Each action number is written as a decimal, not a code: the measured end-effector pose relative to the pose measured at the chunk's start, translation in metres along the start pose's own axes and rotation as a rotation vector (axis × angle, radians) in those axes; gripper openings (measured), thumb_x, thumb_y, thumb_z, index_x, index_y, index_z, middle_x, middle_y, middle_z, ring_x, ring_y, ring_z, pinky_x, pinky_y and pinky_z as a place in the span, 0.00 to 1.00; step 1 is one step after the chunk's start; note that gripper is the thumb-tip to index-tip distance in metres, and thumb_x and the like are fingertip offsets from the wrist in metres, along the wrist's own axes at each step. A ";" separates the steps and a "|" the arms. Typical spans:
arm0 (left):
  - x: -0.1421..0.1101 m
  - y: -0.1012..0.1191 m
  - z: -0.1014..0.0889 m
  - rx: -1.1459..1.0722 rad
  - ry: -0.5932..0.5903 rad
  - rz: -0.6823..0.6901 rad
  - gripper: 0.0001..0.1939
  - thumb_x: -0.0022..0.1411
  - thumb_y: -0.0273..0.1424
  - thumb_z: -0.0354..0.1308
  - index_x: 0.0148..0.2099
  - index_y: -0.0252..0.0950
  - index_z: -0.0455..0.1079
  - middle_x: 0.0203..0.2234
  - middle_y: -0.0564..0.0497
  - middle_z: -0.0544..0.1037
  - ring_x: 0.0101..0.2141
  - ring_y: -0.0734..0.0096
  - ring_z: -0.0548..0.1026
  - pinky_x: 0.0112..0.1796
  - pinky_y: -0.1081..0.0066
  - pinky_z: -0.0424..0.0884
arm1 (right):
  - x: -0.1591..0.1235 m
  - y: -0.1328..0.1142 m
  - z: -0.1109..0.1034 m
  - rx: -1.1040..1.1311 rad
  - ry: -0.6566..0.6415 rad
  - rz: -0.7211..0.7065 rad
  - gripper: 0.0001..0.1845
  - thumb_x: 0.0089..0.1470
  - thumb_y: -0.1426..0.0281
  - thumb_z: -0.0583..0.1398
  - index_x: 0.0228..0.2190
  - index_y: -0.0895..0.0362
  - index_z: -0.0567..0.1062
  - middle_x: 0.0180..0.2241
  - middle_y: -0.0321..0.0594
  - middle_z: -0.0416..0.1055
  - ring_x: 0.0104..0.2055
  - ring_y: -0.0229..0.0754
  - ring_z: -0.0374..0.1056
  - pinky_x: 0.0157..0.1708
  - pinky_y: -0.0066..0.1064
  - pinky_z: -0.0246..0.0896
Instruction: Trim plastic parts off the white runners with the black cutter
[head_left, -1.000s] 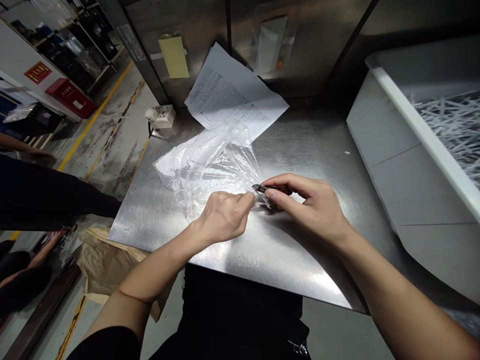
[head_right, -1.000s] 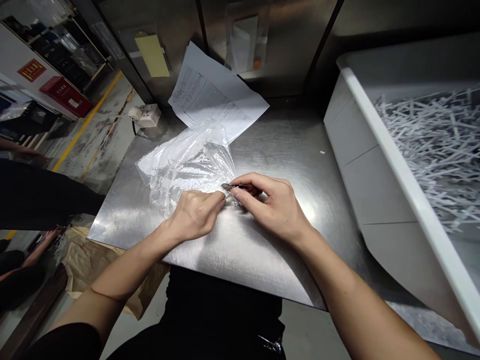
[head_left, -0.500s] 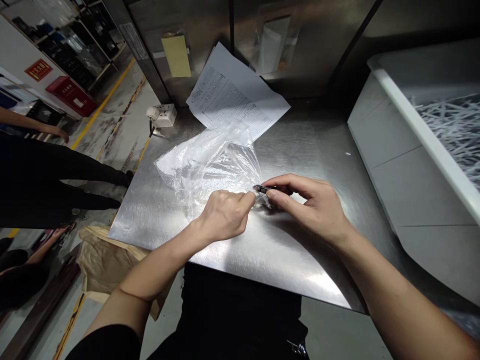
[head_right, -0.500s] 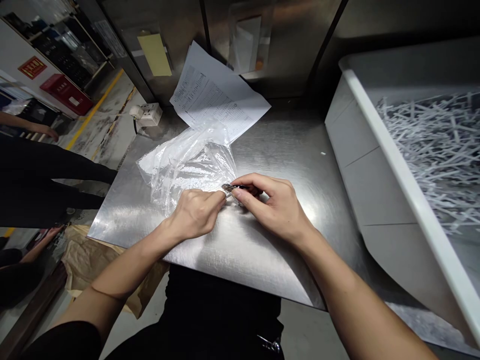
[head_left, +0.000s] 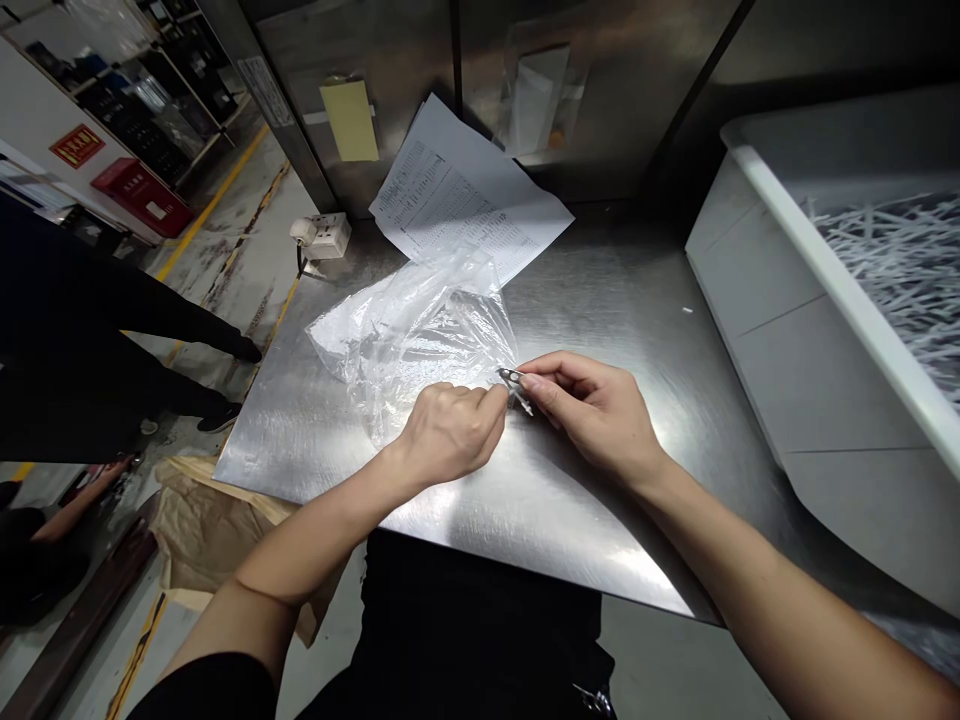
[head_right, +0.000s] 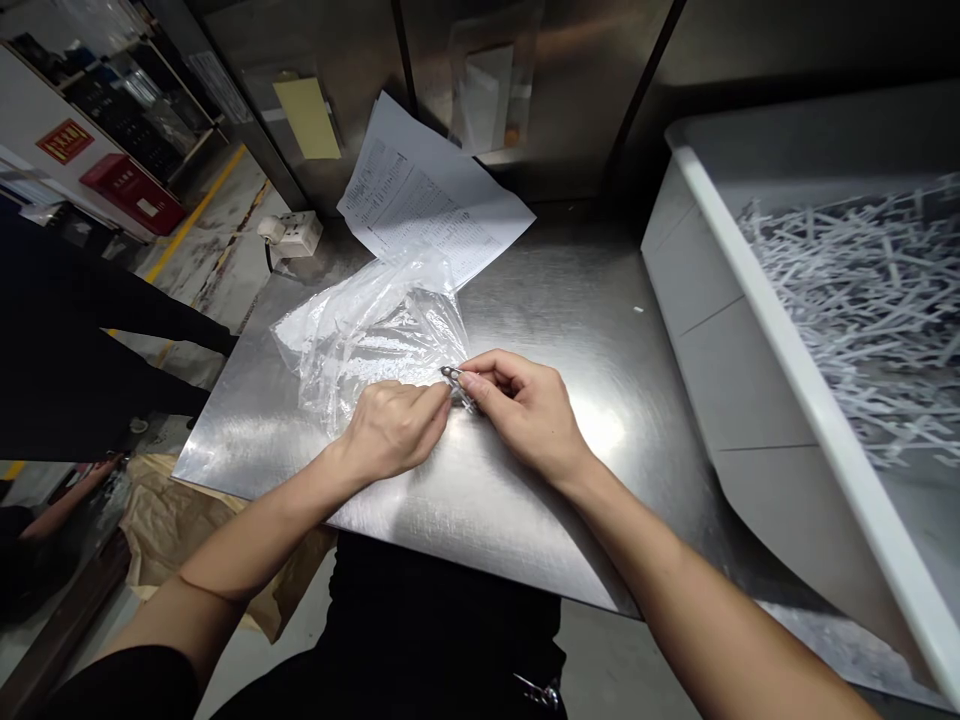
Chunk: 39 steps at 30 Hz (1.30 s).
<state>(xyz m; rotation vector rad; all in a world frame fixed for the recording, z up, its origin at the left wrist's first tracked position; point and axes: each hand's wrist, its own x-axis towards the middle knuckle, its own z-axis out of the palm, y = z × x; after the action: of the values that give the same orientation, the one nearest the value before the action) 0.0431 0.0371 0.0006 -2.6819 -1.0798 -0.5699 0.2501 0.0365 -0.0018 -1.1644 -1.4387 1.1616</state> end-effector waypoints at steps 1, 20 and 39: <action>0.000 0.000 0.000 -0.003 -0.011 -0.001 0.12 0.75 0.26 0.50 0.36 0.36 0.67 0.21 0.55 0.75 0.21 0.73 0.72 0.25 0.67 0.56 | 0.000 0.001 0.000 0.008 -0.002 0.013 0.12 0.64 0.60 0.68 0.40 0.56 0.85 0.26 0.36 0.73 0.26 0.38 0.63 0.27 0.33 0.56; 0.000 -0.020 -0.015 -0.212 0.034 -0.259 0.13 0.78 0.29 0.48 0.38 0.37 0.68 0.28 0.52 0.79 0.27 0.72 0.74 0.30 0.69 0.58 | 0.006 -0.007 -0.012 0.045 0.026 -0.035 0.11 0.63 0.61 0.67 0.41 0.56 0.84 0.27 0.36 0.73 0.26 0.39 0.66 0.27 0.32 0.61; 0.000 -0.020 -0.015 -0.382 -0.022 -0.279 0.10 0.77 0.27 0.47 0.43 0.38 0.69 0.33 0.53 0.81 0.32 0.71 0.78 0.32 0.72 0.63 | 0.005 -0.008 -0.015 -0.244 0.010 -0.210 0.08 0.67 0.64 0.66 0.45 0.52 0.84 0.34 0.38 0.78 0.33 0.43 0.72 0.33 0.35 0.67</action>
<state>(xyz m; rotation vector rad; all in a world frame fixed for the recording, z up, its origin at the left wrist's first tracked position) 0.0247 0.0467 0.0151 -2.8715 -1.5009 -0.8773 0.2632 0.0424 0.0083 -1.1481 -1.6855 0.8520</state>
